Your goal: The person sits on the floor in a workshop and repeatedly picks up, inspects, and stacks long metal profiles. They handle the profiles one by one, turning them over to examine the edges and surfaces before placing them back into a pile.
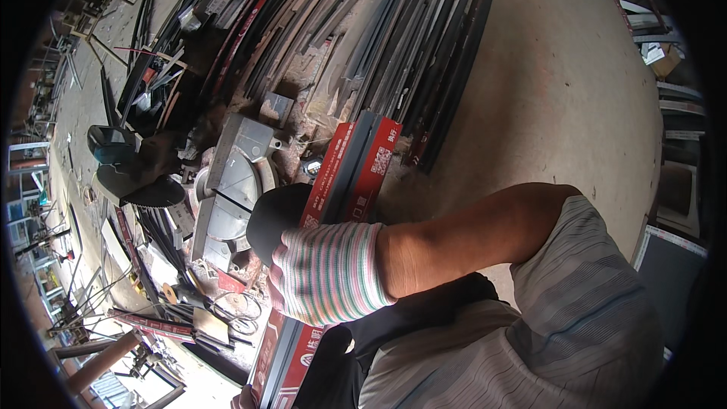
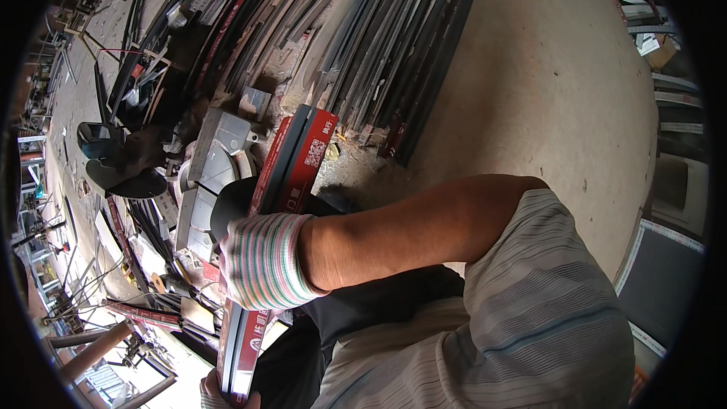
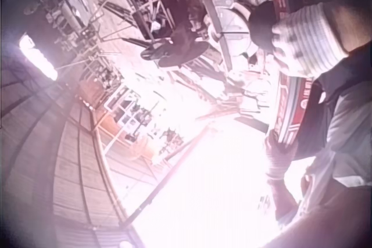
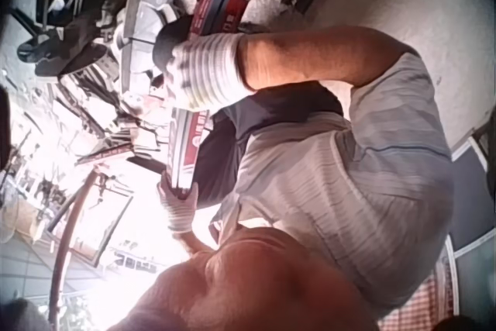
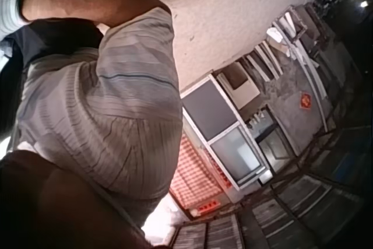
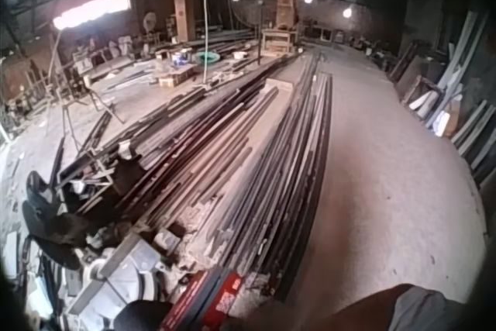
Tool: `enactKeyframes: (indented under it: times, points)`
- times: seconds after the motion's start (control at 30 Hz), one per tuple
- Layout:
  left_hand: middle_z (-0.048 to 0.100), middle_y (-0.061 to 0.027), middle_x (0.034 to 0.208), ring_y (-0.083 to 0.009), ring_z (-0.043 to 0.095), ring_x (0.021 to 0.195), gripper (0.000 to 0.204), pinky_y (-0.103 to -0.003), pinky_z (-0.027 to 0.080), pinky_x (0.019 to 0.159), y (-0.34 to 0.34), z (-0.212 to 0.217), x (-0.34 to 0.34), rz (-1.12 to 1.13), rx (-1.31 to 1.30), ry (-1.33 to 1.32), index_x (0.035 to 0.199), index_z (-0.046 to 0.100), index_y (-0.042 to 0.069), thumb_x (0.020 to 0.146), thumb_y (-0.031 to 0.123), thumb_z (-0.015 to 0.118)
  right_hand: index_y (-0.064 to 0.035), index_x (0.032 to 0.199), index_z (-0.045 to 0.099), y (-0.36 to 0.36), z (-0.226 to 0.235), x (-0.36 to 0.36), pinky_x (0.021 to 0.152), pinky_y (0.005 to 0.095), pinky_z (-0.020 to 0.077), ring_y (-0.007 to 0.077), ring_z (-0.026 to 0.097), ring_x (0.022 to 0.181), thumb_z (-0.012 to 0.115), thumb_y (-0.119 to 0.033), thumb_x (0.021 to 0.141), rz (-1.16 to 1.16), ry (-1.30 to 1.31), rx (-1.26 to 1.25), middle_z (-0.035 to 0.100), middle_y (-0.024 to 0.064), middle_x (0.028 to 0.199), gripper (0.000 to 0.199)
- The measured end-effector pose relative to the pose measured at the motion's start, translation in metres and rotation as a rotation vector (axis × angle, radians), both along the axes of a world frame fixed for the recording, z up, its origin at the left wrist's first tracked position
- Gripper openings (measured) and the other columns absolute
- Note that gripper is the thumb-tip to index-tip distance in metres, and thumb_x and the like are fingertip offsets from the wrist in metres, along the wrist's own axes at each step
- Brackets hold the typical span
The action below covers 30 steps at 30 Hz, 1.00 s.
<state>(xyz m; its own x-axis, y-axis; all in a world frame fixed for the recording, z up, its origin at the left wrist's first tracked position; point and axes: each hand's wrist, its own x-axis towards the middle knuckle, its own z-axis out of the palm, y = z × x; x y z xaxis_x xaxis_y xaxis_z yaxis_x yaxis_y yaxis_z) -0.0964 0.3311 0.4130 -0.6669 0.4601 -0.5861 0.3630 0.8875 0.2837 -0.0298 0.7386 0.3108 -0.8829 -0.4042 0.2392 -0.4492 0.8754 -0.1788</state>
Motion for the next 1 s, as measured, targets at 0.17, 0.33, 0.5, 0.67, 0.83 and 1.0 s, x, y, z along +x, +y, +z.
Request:
enactKeyframes:
  times: [0.17,0.33,0.5,0.67,0.83,1.0]
  points:
    - [0.049,-0.0172,0.125,-0.0272,0.062,0.100,0.083,-0.038,0.057,0.081,0.009,0.002,-0.002,-0.173,0.057,0.101,0.150,0.038,-0.003,0.082,0.009,0.083,0.0027,0.098,0.070,0.008,0.005,0.001,0.067,0.0372,0.0537,0.0223,0.070,0.076,0.065,-0.020,0.092,0.020,0.030,-0.072,0.072,0.0097,0.086,0.024]
    - [0.049,-0.0219,0.126,-0.0353,0.059,0.107,0.077,-0.045,0.055,0.086,0.022,0.006,0.001,-0.210,0.023,0.157,0.148,0.041,-0.004,0.083,0.010,0.080,-0.0002,0.096,0.072,0.009,0.004,0.001,0.067,0.0381,0.0539,0.0231,0.071,0.076,0.066,-0.023,0.093,0.021,0.060,-0.009,0.073,0.0080,0.085,0.024]
    - [0.050,-0.0245,0.124,-0.0403,0.058,0.105,0.076,-0.049,0.053,0.087,0.026,0.007,0.002,-0.270,0.020,0.216,0.148,0.042,-0.003,0.082,0.009,0.077,-0.0084,0.085,0.075,0.007,-0.003,0.003,0.063,0.0380,0.0546,0.0232,0.072,0.073,0.068,-0.027,0.093,-0.016,0.158,0.018,0.073,0.0039,0.076,0.021]
    - [0.050,-0.0241,0.125,-0.0396,0.058,0.107,0.080,-0.048,0.054,0.087,0.021,0.006,0.003,-0.316,0.000,0.239,0.151,0.040,-0.003,0.081,0.009,0.077,0.0048,0.105,0.071,0.013,0.003,0.006,0.068,0.0382,0.0531,0.0221,0.070,0.079,0.063,-0.018,0.094,0.026,0.074,-0.048,0.073,0.0105,0.091,0.027]
    - [0.049,-0.0246,0.125,-0.0406,0.058,0.111,0.081,-0.045,0.055,0.087,0.012,-0.001,0.007,-0.146,0.075,0.166,0.152,0.039,-0.003,0.081,0.006,0.076,-0.0036,0.085,0.074,0.016,0.010,0.007,0.065,0.0368,0.0545,0.0219,0.071,0.074,0.068,-0.031,0.092,-0.037,0.160,-0.043,0.073,0.0060,0.080,0.029]
    - [0.058,-0.0222,0.115,-0.0407,0.057,0.104,0.086,-0.052,0.049,0.092,0.034,0.016,0.012,-0.353,-0.140,0.361,0.142,0.044,-0.004,0.072,0.020,0.087,-0.0008,0.093,0.072,0.013,0.005,0.002,0.069,0.0358,0.0546,0.0207,0.068,0.073,0.062,-0.026,0.093,0.007,0.239,-0.002,0.069,0.0050,0.076,0.028]
